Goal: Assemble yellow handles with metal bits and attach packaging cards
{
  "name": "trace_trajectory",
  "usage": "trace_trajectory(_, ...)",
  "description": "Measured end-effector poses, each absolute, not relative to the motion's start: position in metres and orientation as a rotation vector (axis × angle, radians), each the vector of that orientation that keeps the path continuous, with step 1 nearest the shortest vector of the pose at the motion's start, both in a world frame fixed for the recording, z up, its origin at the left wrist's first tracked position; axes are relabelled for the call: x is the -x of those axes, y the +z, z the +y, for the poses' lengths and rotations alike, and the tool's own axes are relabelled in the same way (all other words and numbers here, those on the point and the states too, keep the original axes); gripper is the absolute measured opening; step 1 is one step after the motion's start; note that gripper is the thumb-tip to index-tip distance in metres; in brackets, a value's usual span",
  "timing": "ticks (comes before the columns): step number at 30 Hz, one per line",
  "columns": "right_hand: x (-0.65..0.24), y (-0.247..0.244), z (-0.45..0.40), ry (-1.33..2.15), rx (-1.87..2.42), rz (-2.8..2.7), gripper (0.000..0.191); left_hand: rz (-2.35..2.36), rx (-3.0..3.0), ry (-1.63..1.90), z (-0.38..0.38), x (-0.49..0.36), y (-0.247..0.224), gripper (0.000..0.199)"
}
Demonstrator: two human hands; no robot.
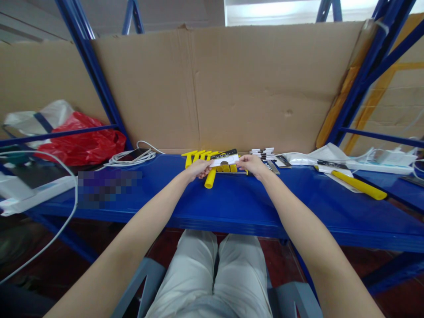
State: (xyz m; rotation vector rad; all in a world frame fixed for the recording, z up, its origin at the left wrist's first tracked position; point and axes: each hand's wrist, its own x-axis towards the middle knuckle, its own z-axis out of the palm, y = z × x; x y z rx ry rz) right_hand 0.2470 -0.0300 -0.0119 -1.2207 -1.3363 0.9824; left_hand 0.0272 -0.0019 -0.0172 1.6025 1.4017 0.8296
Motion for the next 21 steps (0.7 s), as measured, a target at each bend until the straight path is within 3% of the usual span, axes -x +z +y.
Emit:
trace_trajectory(9, -0.256, -0.017, -0.022, 1.006, 1.228, -1.351, 0.023, 1.466, -1.616, 0.809, -0.002, -0.026, -0.018, 0.011)
trace_trajectory(21, -0.258, -0.014, -0.026, 1.224, 1.347, -1.276, 0.020, 1.228, -1.278, 0.882, -0.004, -0.030, -0.016, 0.019)
